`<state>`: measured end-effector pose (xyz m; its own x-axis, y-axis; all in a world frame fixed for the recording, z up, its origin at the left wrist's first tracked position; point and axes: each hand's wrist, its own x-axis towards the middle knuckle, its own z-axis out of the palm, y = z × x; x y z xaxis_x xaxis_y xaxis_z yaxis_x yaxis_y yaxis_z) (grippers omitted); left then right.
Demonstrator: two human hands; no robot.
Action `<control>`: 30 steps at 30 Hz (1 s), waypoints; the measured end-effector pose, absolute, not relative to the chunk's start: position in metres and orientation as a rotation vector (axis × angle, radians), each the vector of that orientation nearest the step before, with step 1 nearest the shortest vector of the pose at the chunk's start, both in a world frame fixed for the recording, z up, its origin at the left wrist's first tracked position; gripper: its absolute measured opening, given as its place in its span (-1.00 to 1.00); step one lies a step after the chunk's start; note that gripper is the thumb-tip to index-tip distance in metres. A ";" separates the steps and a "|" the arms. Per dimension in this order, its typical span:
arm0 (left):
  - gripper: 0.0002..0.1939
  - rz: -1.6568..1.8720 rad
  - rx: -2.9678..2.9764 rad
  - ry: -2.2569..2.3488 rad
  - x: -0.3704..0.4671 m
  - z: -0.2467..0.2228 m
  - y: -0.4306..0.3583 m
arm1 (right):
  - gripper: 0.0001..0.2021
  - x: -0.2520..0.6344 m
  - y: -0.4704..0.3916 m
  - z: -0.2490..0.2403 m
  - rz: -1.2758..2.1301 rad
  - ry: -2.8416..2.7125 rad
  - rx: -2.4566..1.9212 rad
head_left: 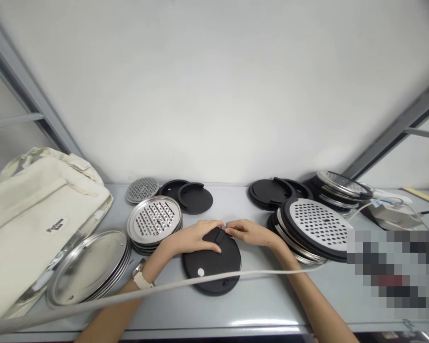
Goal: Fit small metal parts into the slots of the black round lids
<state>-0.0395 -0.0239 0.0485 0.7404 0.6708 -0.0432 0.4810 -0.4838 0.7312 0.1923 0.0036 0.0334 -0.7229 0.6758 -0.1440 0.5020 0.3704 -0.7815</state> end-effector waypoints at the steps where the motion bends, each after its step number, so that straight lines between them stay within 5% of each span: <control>1: -0.35 0.313 2.176 0.868 -0.039 0.049 -0.024 | -0.62 0.192 0.004 0.034 1.276 -2.425 -1.059; 30: -0.36 0.324 2.194 0.886 -0.041 0.050 -0.028 | -0.60 0.194 0.006 0.028 1.259 -2.442 -1.031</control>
<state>-0.0407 -0.0277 0.0500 0.7302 0.6822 -0.0384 0.4967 -0.4914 0.7154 0.1941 0.0057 0.0283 -0.7344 0.6667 -0.1269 0.4902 0.3919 -0.7785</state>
